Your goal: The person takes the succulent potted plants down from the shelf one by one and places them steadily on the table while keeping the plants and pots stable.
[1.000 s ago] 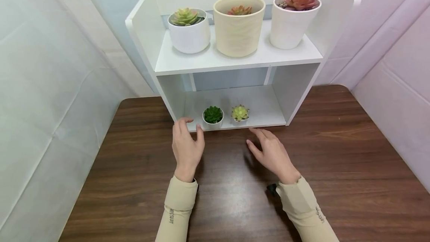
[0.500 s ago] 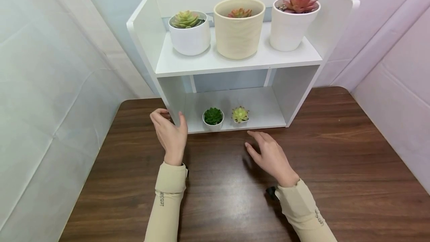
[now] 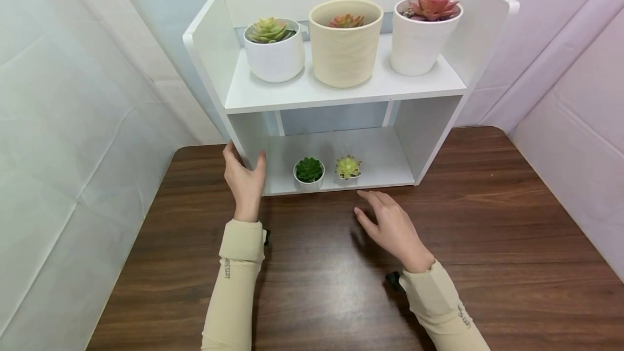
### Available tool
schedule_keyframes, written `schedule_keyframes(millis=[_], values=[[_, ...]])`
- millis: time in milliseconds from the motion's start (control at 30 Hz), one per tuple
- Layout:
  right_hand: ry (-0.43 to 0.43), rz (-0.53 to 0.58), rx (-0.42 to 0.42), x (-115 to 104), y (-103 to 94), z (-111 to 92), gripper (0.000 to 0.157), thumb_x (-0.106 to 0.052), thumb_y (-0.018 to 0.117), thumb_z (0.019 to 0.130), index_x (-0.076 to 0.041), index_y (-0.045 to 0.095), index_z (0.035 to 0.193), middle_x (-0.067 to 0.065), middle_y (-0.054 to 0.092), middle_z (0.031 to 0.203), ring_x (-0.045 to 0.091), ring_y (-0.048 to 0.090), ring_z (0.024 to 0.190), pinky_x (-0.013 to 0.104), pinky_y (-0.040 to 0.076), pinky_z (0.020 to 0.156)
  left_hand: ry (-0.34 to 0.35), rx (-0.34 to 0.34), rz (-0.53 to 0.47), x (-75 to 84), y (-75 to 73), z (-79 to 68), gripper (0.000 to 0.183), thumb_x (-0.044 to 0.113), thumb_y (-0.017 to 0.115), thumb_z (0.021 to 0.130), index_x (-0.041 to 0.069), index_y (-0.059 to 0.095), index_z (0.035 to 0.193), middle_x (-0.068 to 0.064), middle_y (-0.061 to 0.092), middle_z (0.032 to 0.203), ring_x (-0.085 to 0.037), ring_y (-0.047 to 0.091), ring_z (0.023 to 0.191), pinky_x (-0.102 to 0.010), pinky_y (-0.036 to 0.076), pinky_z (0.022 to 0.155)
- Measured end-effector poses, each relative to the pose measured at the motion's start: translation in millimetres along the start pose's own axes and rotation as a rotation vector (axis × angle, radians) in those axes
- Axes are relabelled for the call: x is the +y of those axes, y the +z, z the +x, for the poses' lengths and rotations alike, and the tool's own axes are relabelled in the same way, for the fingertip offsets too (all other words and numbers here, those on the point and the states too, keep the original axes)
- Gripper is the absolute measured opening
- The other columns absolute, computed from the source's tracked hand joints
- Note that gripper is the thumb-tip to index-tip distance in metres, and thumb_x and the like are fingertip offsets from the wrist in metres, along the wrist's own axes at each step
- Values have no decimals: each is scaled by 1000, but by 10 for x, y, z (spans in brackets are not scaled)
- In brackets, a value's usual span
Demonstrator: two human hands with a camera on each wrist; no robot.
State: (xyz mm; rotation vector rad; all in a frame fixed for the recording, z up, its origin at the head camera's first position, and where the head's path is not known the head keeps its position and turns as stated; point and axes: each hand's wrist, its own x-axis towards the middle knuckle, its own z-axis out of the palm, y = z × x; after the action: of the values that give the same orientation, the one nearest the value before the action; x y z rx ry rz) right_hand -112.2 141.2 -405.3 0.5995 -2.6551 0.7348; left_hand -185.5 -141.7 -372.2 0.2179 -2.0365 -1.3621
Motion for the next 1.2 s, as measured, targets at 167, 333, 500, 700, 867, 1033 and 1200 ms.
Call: schedule_keyframes(millis=[167, 333, 500, 700, 867, 1033, 1200], values=[[-9, -5, -1, -26, 0, 12, 40, -24, 64, 92, -2, 60, 125, 17, 64, 117, 32, 60, 110, 48, 51, 87, -52, -21, -5, -35, 34, 98, 57, 22, 73, 84, 1, 50, 131, -20, 61, 125, -34, 59, 115, -48, 48, 95], [-31, -18, 3, -31, 6, 24, 40, -24, 64, 92, -2, 59, 125, 18, 63, 118, 32, 59, 111, 48, 51, 88, -71, -22, 21, -86, 76, 180, 56, 25, 75, 83, 2, 55, 129, -19, 63, 122, -34, 60, 114, -48, 48, 94], [-53, -26, 14, -45, -1, 43, 39, -22, 64, 91, -2, 60, 124, 18, 63, 117, 32, 60, 109, 47, 51, 86, -59, -7, 59, -118, 84, 235, 40, 18, 67, 89, -2, 60, 124, -23, 65, 119, -37, 62, 111, -49, 51, 91], [-73, -21, 17, -86, -16, 71, 37, -23, 64, 91, -4, 61, 123, 17, 64, 117, 31, 61, 108, 47, 52, 85, -7, -20, 139, -163, 66, 240, 31, 12, 58, 94, -6, 61, 120, -25, 66, 115, -39, 64, 106, -50, 52, 87], [-89, -4, 20, -124, -24, 113, 38, -23, 64, 92, -3, 60, 124, 16, 63, 118, 30, 60, 110, 46, 51, 87, 22, -18, 161, -182, 80, 234, 30, 12, 57, 95, -7, 63, 117, -26, 66, 113, -40, 65, 103, -51, 53, 86], [-123, 19, 85, -186, -63, 185, 39, -21, 65, 91, -3, 60, 124, 15, 63, 119, 30, 59, 112, 45, 50, 90, 19, 1, 152, -188, 107, 239, 29, 12, 57, 95, -8, 63, 115, -26, 67, 111, -40, 65, 102, -50, 53, 85], [-120, 48, 178, -278, -105, 273, 40, -22, 69, 88, -3, 62, 122, 15, 65, 115, 30, 61, 109, 45, 50, 89, -2, 5, 138, -188, 121, 232, 30, 14, 56, 95, -7, 63, 116, -26, 67, 112, -40, 65, 103, -50, 53, 86]])
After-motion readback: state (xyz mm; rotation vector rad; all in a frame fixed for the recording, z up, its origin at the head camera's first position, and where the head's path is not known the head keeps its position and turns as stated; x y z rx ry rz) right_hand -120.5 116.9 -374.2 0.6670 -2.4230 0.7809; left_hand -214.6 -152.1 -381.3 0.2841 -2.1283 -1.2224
